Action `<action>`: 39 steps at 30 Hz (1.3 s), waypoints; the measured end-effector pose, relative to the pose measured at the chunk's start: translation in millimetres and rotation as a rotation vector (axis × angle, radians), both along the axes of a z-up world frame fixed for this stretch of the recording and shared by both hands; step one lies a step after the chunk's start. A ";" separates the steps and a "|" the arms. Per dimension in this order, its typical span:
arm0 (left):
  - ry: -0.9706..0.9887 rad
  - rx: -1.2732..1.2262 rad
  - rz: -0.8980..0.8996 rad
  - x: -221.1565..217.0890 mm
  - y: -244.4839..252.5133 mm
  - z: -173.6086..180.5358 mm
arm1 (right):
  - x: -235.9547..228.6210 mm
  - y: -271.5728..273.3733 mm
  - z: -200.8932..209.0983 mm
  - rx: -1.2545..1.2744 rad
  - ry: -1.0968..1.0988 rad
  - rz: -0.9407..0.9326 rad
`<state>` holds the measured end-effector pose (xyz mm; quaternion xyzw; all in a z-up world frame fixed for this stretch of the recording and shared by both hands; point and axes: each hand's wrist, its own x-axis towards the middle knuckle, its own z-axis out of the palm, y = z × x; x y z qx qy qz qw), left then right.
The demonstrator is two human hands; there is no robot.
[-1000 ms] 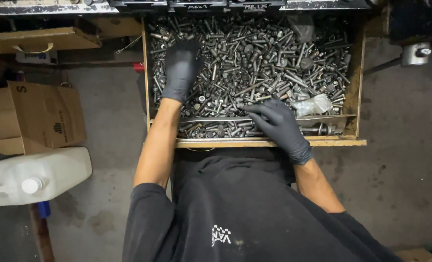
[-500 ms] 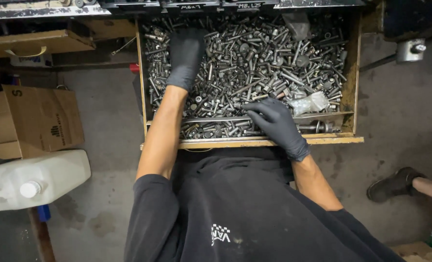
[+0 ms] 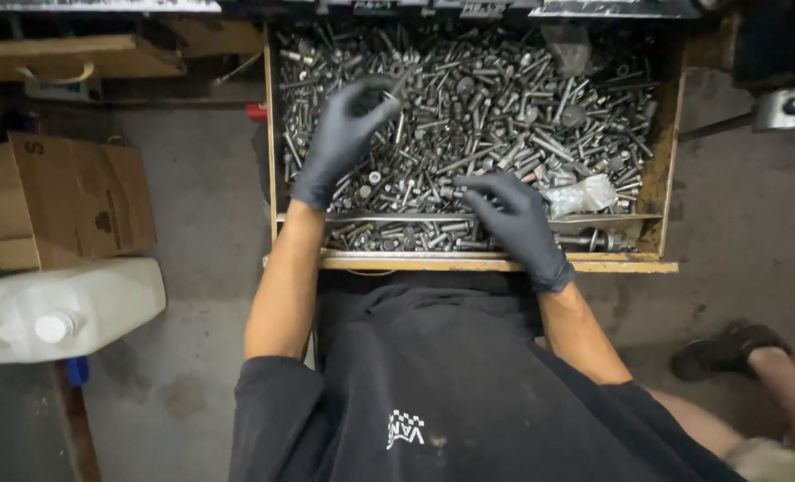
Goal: The person sorts through a drawer filled with various metal fasteners, including bolts, nuts, and washers. They pick up individual items, inspect them by turning them over in their gloved hands, and place them back into the drawer. The person occasionally moves items aside to access others within the cluttered drawer.
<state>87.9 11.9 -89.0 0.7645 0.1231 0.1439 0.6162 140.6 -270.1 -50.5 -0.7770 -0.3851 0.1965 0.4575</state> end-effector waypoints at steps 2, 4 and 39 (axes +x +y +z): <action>0.093 -0.180 -0.103 -21.3 -11.4 31.5 | -0.1 10.2 13.0 0.094 0.183 -0.101; 0.015 -0.303 -0.096 -37.4 -27.8 44.5 | -1.5 16.9 17.9 0.185 0.240 -0.128; 0.190 0.632 0.005 1.0 -22.9 -24.7 | 15.1 -31.1 0.9 0.080 -0.264 -0.072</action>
